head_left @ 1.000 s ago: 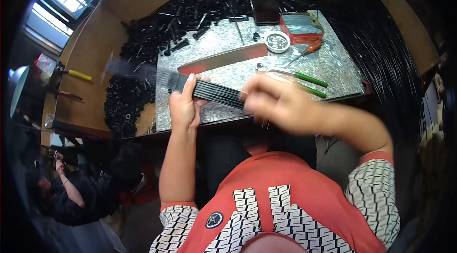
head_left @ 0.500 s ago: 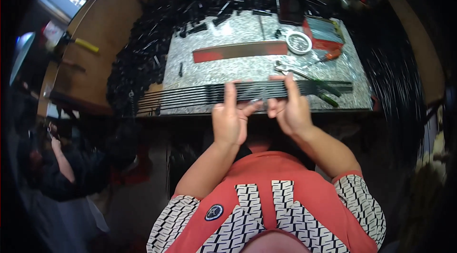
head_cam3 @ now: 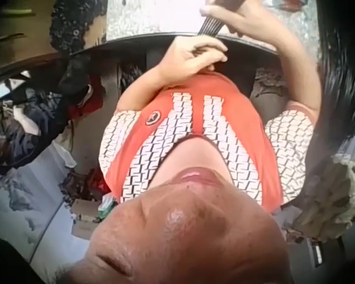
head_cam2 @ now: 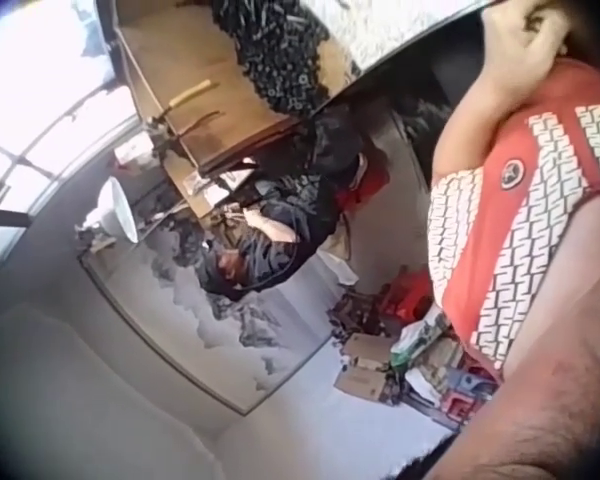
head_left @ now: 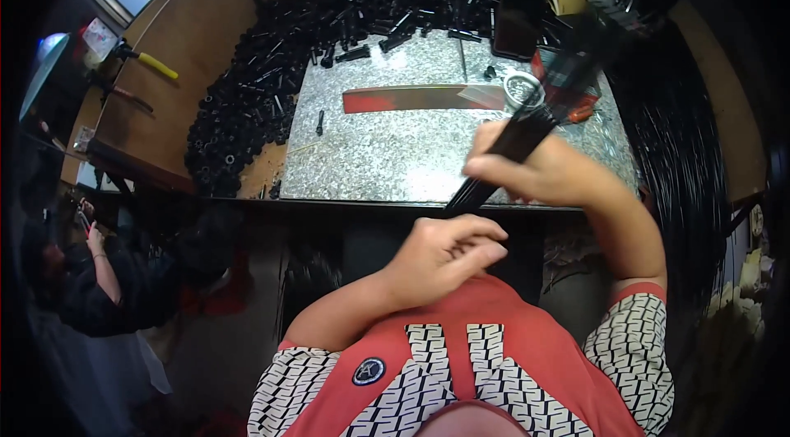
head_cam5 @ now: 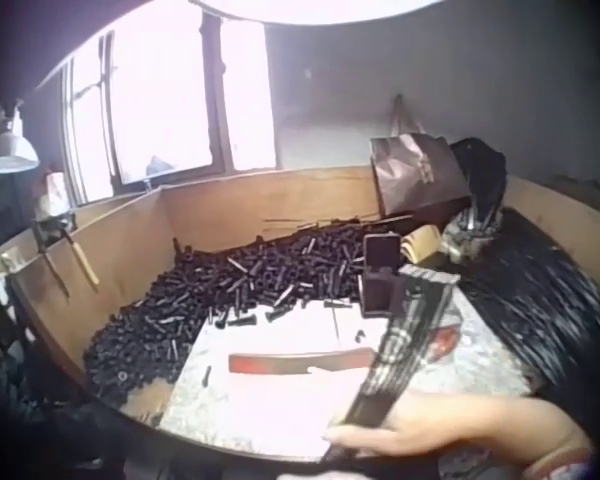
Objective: Assembling and finishing black components, likely wire or cable harnesses, using pliers and a hammer at a workbench.
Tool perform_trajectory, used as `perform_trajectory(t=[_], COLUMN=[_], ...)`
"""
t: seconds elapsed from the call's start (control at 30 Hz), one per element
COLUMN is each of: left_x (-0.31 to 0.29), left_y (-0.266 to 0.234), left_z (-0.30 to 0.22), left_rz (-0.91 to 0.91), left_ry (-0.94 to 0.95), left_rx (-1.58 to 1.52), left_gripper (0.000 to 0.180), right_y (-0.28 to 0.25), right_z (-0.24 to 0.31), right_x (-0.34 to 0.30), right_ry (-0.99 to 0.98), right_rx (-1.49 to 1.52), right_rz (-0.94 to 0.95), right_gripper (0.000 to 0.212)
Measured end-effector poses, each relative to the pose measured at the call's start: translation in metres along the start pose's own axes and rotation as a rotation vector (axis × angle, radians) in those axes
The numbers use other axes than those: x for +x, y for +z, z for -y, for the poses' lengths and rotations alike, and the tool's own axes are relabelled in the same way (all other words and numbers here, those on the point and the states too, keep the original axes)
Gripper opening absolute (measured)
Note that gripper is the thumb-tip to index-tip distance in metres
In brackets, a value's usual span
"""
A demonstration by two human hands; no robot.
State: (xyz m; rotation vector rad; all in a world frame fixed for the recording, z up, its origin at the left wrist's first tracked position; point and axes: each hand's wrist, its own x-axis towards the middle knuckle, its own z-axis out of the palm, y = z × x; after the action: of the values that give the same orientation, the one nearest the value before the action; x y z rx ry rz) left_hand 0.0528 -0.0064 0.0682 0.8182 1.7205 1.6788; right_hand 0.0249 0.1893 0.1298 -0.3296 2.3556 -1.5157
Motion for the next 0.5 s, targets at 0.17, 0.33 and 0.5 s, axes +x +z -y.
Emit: perform_trajectory(t=[0.17,0.33,0.5], left_x=[0.001,0.035,0.05], left_y=[-0.028,-0.054,-0.047], left_z=[-0.029,-0.034,-0.058], left_rz=[-0.401,-0.777,-0.226], left_ry=[0.349,0.777,0.26], left_rx=[0.208,0.501,-0.002], left_gripper=[0.016,0.038,0.068], right_y=[0.027,0.04,0.047], right_z=[-0.048,-0.046,-0.074], right_x=[0.025,0.027,0.026], right_ry=[-0.211,0.006,-0.21], right_rx=[-0.272,-0.188,-0.162], right_rz=[0.243,0.352,0.233], right_gripper=[0.035,0.042,0.035])
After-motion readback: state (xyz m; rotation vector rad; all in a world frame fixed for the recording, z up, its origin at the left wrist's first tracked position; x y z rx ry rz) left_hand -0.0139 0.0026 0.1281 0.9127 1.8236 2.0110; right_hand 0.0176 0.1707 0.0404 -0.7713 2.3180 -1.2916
